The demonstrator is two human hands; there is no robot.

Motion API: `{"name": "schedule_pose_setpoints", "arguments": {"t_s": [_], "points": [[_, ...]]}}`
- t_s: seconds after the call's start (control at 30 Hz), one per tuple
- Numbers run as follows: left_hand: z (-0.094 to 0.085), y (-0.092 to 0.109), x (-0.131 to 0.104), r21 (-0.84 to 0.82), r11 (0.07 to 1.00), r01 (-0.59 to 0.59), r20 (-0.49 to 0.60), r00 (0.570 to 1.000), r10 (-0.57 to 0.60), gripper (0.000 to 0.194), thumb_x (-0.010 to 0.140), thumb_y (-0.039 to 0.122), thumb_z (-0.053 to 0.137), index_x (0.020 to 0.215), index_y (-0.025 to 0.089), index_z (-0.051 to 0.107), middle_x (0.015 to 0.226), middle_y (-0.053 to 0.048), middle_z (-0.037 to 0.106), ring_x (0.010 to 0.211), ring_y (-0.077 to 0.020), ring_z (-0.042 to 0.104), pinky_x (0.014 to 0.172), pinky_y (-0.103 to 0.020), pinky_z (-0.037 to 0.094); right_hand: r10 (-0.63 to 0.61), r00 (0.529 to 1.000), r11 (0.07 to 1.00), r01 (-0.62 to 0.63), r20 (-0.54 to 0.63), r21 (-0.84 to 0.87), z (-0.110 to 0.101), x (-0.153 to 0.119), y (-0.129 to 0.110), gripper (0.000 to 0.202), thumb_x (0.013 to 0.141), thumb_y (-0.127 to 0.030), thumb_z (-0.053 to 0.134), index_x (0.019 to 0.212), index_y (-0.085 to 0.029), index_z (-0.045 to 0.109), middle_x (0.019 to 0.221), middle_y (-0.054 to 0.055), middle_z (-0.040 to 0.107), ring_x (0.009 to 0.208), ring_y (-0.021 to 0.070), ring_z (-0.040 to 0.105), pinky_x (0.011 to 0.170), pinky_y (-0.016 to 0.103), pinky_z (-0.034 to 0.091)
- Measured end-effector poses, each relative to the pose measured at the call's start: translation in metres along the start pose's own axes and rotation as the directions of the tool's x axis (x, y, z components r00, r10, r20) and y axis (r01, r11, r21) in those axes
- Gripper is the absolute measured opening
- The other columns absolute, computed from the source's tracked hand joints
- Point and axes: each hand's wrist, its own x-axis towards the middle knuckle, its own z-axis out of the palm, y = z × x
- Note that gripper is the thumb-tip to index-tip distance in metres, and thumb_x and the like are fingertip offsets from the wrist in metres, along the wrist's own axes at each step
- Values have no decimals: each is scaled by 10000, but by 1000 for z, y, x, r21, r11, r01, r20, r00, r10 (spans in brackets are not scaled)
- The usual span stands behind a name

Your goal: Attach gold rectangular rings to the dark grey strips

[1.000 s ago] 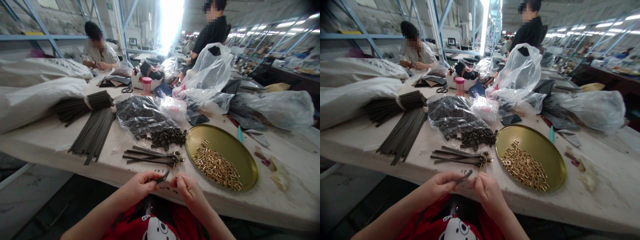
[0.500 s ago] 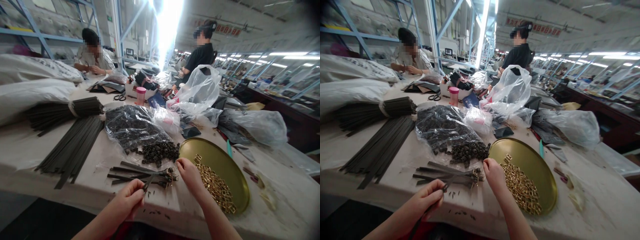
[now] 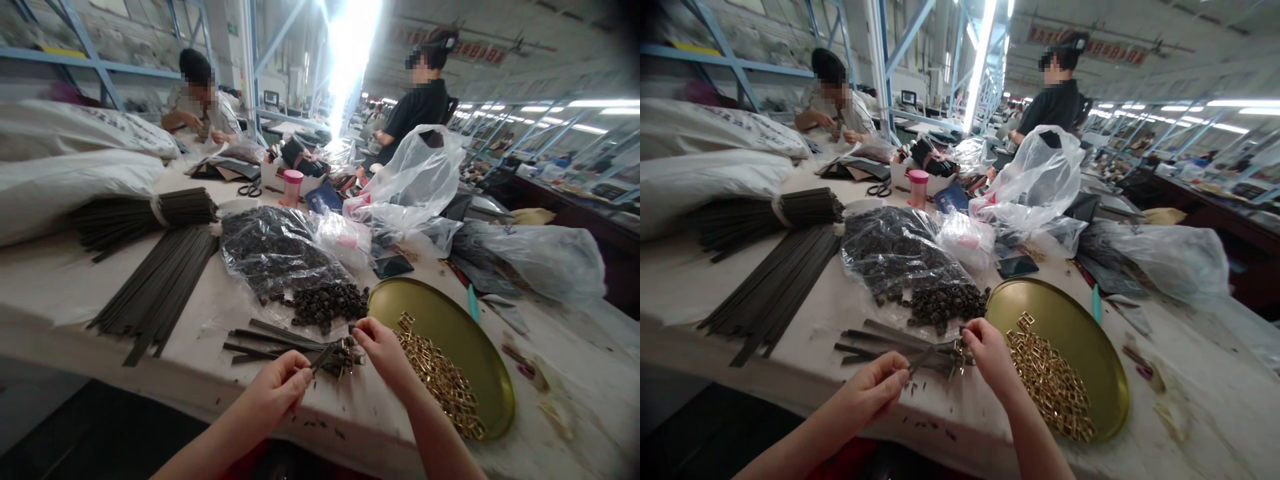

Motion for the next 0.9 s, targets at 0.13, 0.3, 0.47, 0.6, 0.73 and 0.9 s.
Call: {"name": "schedule_pose_setpoints", "arguments": {"t_s": [0.13,0.3,0.47,0.6,0.73,0.9], "points": [[8,7,-5,180,976,-122,-63,989,136,209,799,366,426,724,173,454,504,87,351,460,-72,311,443,-186,245,34,978,741,-162,205,652,7,-38,-27,242,781,-426,522,738,-192,480,614,-33,472,572,118,445,564,232,365],[12,1,-16,404,903,-147,-95,975,201,205,821,331,399,750,167,501,550,72,368,520,-89,357,493,-203,264,56,974,557,-214,221,802,18,-64,-38,290,720,-447,616,711,-179,507,599,-45,455,552,101,397,559,230,329],[13,6,-31,557,820,-132,-61,978,199,195,813,282,397,742,168,537,578,59,418,562,-100,408,529,-204,277,23,988,690,-126,153,713,22,-76,-36,288,753,-457,560,708,-183,481,602,-38,447,570,116,410,571,247,341],[14,14,-39,665,738,-111,-26,985,171,162,795,234,403,688,175,509,569,53,437,558,-104,425,524,-206,262,-25,999,840,8,24,542,28,-84,-33,220,783,-394,524,723,-188,475,640,-27,432,593,129,407,561,254,334],[18,14,-37,721,681,-130,19,986,168,228,838,272,350,671,181,475,594,28,486,574,-120,455,527,-214,264,-67,997,874,44,30,485,33,-90,-34,191,799,-366,489,732,-187,471,659,-17,440,614,139,420,576,262,344],[19,10,-34,788,594,-160,51,979,196,230,837,257,348,679,182,497,642,-2,548,602,-134,482,532,-228,255,-30,995,791,-37,99,611,37,-93,-35,243,775,-419,514,721,-185,480,643,-18,449,607,136,416,564,252,352]]}}
